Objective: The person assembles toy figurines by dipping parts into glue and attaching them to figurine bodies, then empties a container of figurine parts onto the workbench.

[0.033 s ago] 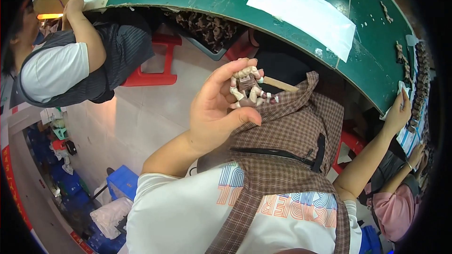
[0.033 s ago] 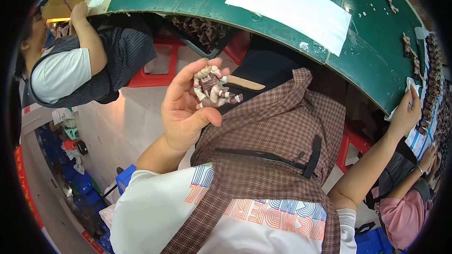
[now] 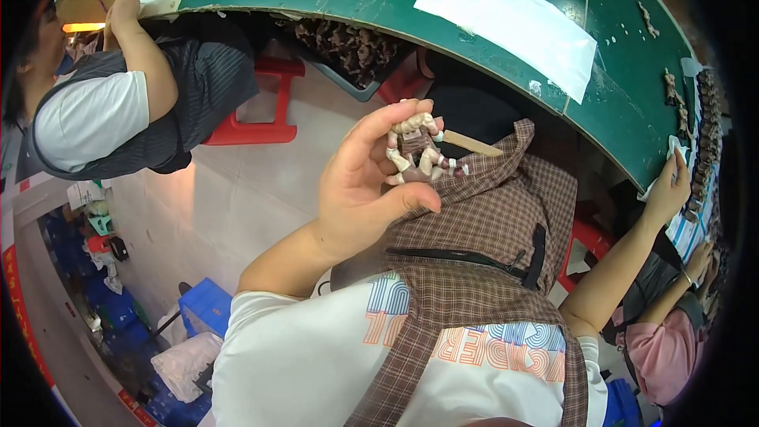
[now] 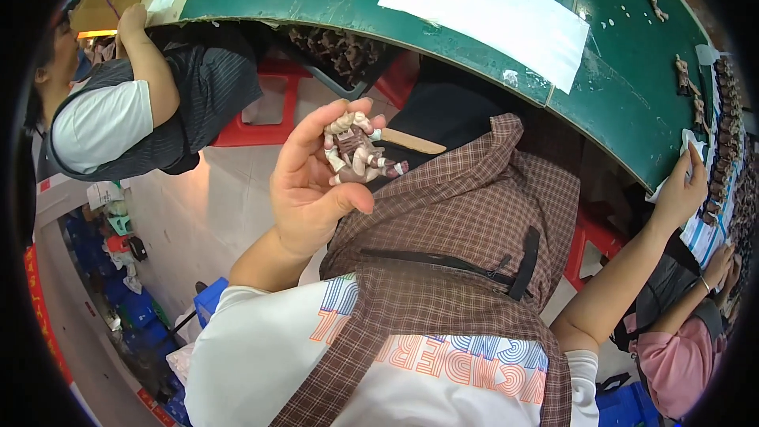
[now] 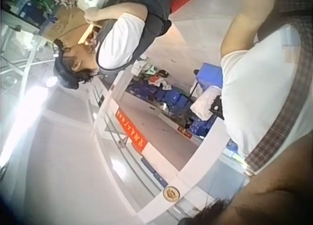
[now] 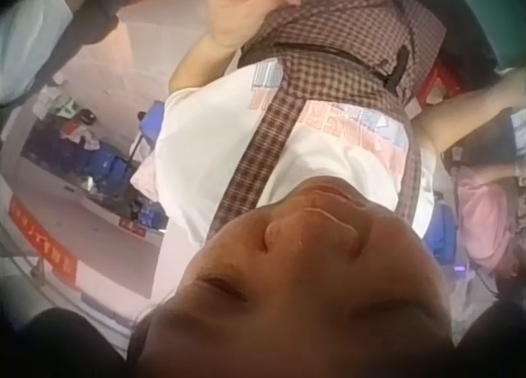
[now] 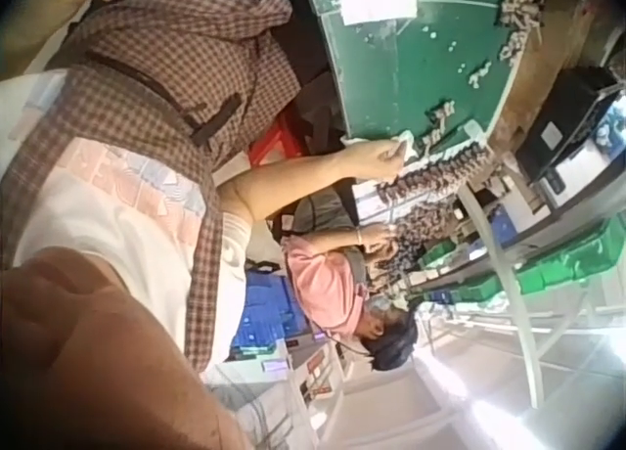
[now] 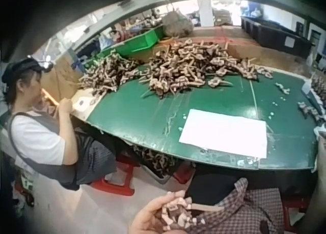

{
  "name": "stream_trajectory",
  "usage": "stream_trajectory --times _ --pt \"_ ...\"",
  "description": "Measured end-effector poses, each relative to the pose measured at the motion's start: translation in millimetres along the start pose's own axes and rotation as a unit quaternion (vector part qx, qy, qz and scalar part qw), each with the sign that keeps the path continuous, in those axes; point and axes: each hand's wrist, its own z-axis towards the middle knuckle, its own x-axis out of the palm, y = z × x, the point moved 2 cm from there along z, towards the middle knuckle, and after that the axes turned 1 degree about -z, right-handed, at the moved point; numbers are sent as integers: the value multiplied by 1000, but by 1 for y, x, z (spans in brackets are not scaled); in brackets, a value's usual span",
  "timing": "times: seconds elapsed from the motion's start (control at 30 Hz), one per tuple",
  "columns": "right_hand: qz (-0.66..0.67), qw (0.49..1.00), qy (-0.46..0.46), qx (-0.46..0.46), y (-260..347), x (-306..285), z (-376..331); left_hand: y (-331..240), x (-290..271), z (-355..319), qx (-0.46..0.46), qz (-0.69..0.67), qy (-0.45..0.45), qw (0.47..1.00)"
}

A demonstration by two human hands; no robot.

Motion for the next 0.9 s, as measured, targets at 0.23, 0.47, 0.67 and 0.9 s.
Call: stream_trajectory --times 0.23,0.47,0.67,0.9 --pt "-138 986 31 -86 -5 -17 13 -8 6 3 132 163 88 974" --pt "311 904 84 -281 218 -58 -34 2 48 24 -207 -122 49 970" --pt "433 788 253 -356 246 -52 -54 2 74 37 -254 -70 118 957" --pt "454 818 207 -286 248 -45 -63 8 80 39 -265 -21 131 955"
